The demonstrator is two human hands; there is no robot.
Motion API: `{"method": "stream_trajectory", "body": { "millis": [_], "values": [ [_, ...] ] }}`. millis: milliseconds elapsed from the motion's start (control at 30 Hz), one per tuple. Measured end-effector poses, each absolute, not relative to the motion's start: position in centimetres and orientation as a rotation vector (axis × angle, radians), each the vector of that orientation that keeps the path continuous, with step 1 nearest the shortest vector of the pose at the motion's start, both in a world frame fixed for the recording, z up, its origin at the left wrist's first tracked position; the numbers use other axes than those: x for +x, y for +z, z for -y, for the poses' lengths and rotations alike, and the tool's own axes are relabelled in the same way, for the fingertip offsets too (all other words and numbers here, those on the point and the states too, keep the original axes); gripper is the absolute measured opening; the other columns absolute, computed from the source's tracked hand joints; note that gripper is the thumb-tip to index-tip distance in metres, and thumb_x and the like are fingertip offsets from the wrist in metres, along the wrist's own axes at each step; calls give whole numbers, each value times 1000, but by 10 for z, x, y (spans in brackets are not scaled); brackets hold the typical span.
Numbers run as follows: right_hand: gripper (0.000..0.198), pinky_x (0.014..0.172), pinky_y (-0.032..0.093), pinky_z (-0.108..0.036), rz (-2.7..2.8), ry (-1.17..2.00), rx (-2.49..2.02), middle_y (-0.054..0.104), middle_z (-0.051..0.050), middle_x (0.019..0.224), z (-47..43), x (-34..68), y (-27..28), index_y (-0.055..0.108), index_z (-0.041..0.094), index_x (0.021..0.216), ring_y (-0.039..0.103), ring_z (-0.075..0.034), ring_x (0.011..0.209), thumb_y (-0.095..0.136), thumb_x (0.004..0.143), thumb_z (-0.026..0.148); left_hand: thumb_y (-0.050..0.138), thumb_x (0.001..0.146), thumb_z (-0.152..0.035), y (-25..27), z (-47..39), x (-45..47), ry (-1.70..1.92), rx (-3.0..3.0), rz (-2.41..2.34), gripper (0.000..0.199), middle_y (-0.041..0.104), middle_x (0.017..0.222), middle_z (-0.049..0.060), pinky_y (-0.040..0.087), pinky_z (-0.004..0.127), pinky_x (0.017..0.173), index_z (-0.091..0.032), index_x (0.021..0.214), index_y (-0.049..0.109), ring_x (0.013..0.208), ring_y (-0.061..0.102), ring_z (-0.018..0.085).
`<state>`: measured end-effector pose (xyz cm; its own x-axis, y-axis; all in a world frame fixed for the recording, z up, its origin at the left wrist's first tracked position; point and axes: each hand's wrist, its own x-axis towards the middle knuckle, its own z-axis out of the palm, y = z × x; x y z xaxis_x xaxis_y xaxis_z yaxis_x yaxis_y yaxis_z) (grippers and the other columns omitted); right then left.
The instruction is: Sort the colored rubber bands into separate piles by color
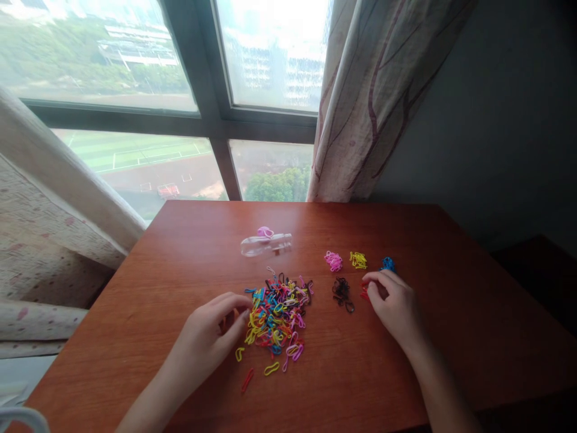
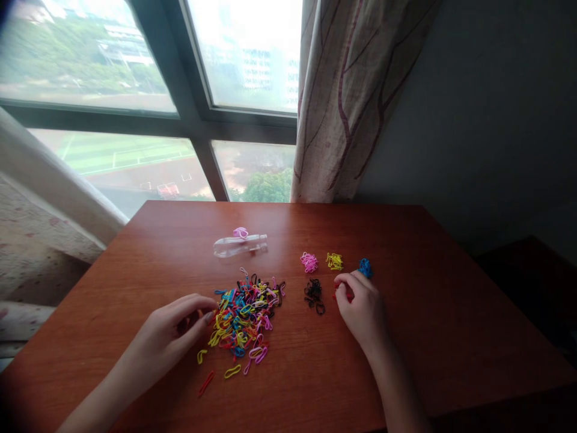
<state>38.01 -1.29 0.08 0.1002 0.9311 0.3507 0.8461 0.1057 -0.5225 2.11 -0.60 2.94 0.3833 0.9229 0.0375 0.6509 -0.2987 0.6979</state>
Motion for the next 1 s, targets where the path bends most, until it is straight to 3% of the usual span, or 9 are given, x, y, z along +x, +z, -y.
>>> {"method": "stream_trajectory", "body": {
  "millis": [133,267,567,767,1000],
  "values": [
    [22,66,48,-26,1769,359,-1536,67,-4,81,31,335,5,66,22,88,64,-19,74,45,90,18,49,95,-24,25,6,32,586,2113,-1328,18,65,79,1,45,22,60,-20,96,66,63,58,13],
    [22,65,47,-25,1795,542,-1407,66,-2,77,45,290,-2,66,21,90,64,-17,69,46,89,12,48,93,-20,31,-5,44,551,2208,-1292,19,67,94,4,48,24,71,-21,101,65,79,64,16],
    [23,68,45,-24,1794,642,-1414,66,-2,77,46,276,-11,66,21,87,63,-16,71,47,87,8,52,94,-20,31,-29,63,362,2475,-1234,21,67,106,4,49,26,74,-26,107,67,87,67,19],
    [23,70,46,-24,1776,644,-1395,68,-2,81,46,277,-15,67,21,90,64,-17,73,48,87,9,53,96,-26,15,-31,55,481,2435,-1258,17,69,96,4,49,26,72,-23,99,70,83,67,18],
    [23,70,46,-25,1743,648,-1385,68,-2,81,46,277,-16,67,21,91,65,-17,75,48,88,9,57,92,-18,13,-33,43,549,2298,-1237,16,71,97,3,50,23,71,-22,101,70,83,68,17]
  ]
}}
